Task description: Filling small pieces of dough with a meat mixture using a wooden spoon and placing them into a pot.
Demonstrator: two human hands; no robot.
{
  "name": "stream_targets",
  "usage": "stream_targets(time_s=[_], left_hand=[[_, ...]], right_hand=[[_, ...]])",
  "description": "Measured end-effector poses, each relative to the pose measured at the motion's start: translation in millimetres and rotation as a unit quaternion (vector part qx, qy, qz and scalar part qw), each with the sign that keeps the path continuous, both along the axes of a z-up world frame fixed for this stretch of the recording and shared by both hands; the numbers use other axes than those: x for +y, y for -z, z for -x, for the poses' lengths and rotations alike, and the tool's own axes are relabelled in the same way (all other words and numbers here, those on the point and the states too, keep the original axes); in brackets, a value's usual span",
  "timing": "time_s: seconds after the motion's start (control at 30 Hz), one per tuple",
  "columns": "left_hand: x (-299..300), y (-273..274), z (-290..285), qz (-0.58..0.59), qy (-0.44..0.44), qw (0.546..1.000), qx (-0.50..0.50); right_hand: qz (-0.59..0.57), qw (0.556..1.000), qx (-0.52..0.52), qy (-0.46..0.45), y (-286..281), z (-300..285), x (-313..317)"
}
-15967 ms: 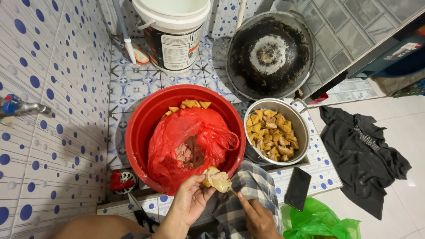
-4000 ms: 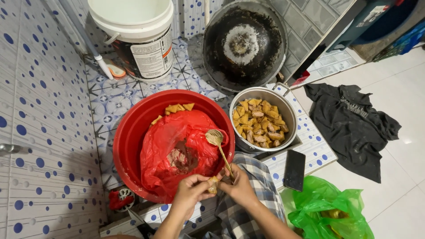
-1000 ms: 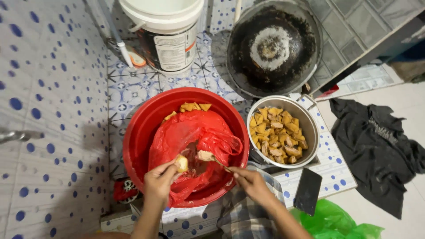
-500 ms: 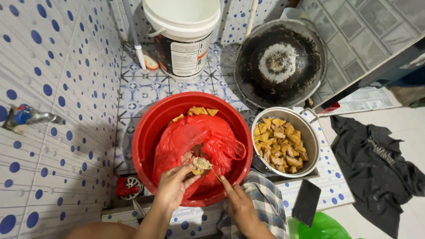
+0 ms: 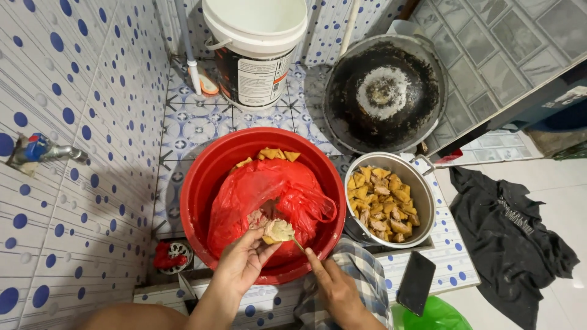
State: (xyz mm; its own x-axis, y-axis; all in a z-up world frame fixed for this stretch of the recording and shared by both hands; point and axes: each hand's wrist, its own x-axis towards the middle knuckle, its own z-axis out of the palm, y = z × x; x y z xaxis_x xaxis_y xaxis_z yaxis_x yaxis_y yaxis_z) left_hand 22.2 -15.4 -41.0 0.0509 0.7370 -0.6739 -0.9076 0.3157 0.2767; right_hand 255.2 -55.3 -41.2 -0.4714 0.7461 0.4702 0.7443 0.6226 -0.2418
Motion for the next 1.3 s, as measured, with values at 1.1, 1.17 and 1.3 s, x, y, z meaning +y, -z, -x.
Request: stream_targets(time_s=[1.1, 1.17, 1.3], left_hand=[[3, 20, 6, -0.185, 0.116, 0.971, 0.098], [1, 23, 2, -0.173, 0.106, 0.975, 0.090], [10, 31, 1, -0.126, 0.035, 0.990, 0.057]], right_hand=[[0.626, 0.661, 0.385, 0.154, -47, -43, 24], [0.630, 0.664, 0.373, 0.154, -51, -48, 25], [0.641, 0.676, 0.320, 0.175, -47, -62, 23]])
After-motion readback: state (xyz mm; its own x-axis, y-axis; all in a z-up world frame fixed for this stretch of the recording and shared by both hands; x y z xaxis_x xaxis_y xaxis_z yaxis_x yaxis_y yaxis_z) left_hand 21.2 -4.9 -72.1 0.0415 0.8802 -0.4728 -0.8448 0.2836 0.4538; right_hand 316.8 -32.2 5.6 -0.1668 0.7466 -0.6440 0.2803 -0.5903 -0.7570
